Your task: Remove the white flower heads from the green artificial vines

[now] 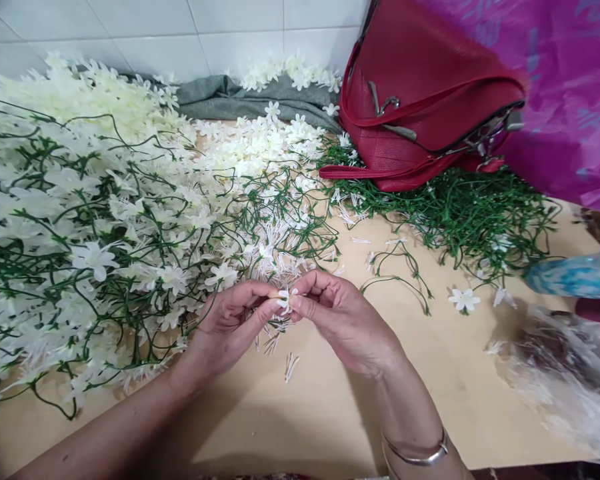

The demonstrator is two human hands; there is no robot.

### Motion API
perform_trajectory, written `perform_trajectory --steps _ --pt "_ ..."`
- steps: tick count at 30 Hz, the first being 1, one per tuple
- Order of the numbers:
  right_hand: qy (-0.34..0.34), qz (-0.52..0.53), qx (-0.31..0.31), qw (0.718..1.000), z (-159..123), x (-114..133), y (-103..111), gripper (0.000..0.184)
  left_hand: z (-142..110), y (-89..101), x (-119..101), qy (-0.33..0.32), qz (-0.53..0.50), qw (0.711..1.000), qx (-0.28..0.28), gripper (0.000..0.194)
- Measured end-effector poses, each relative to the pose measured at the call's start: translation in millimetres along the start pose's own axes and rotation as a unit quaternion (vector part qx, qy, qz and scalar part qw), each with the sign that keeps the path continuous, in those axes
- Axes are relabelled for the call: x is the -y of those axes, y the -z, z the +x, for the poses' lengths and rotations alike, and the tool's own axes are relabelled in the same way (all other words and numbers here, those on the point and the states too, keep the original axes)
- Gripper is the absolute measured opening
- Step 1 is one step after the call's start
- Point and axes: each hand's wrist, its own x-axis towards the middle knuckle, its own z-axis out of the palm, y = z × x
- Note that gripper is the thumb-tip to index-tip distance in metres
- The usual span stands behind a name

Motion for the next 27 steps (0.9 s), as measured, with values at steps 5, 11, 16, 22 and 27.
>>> perform_trajectory --steps 5,11,16,22,27 --pt "0.016 0.026 0.004 1.000 -2.5 -0.8 -0.5 0.030 -0.6 -0.8 -1.4 0.031 -0.058 0.998 0.004 0.015" --pt "0.021 0.014 -0.005 1.000 -1.8 -1.9 -3.0 0.027 0.1 0.8 -2.7 0.036 -0.035 0.999 -0.001 0.015" --pt "0.018 -0.007 -0.021 1.000 -0.3 -2.1 -3.1 0.028 0.9 2.2 -6.4 0.026 -0.028 0.999 -0.009 0.012" --pt "0.035 -0.064 -0.043 0.996 -3.6 2.0 -0.7 0.031 1.6 1.9 -5.5 0.025 -0.031 0.999 -0.021 0.010" --pt "0.033 -0.058 -0.037 0.997 -4.3 3.0 0.7 0.034 0.9 1.4 -1.1 -0.015 -0.009 1.000 -0.018 0.008"
